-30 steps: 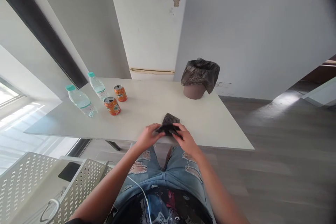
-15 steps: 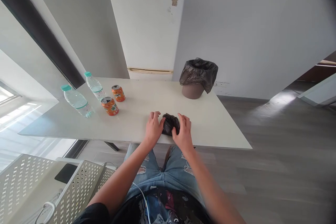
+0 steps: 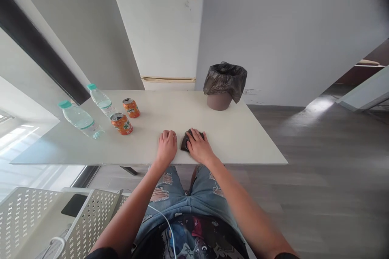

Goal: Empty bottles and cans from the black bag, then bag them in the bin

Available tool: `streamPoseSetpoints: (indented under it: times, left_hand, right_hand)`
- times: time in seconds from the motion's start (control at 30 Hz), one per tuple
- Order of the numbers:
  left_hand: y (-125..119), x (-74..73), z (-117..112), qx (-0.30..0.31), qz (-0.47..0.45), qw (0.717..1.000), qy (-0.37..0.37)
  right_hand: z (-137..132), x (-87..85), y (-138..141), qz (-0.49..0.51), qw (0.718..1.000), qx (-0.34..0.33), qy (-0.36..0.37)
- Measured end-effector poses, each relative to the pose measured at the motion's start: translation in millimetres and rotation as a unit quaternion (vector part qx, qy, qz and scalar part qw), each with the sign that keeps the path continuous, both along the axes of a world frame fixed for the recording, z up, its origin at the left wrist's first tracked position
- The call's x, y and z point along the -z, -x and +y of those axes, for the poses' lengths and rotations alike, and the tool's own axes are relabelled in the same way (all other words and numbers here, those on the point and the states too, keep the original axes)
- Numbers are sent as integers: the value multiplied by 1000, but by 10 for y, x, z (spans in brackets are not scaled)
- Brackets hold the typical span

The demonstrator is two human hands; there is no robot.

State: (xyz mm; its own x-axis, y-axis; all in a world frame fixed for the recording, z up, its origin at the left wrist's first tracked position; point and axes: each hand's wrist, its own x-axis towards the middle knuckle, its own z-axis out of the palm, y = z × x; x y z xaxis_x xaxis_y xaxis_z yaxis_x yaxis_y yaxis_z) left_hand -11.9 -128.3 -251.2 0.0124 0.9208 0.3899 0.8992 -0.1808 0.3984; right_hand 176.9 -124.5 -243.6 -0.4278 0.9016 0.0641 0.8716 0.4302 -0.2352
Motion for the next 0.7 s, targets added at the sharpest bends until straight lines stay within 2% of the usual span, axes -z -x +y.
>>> streamPoseSetpoints:
  times: [0.07,0.17,0.23,0.33,0.43,0.53,0.7]
  left_hand:
    - [42,9,3,-11,1,1000,25]
    - [28,15,21,-25,-10,999,33]
    - [-4,11,17,-27,0,999,29]
    - [-43,-3,-13,-16,33,999,31]
    - [-59,-17,-39,-15,53,998,38]
    - [-70,-29,-50,-15,68,997,38]
    - [-82,-49,-64,-8,85,996,35]
  right_hand:
    - [5,-62,-15,6,1000,5,-16]
    - [36,-171,-9,50,991,21,-118]
    - [73,-209,24,72,986,-5,-152]
    - [147,-168,97,54,994,-54,-81]
    - [207,-66,151,32,998,-42,-17]
    - [218,-4,167,32,999,-31,-22]
    - [189,-1,165,36,999,-27,-25]
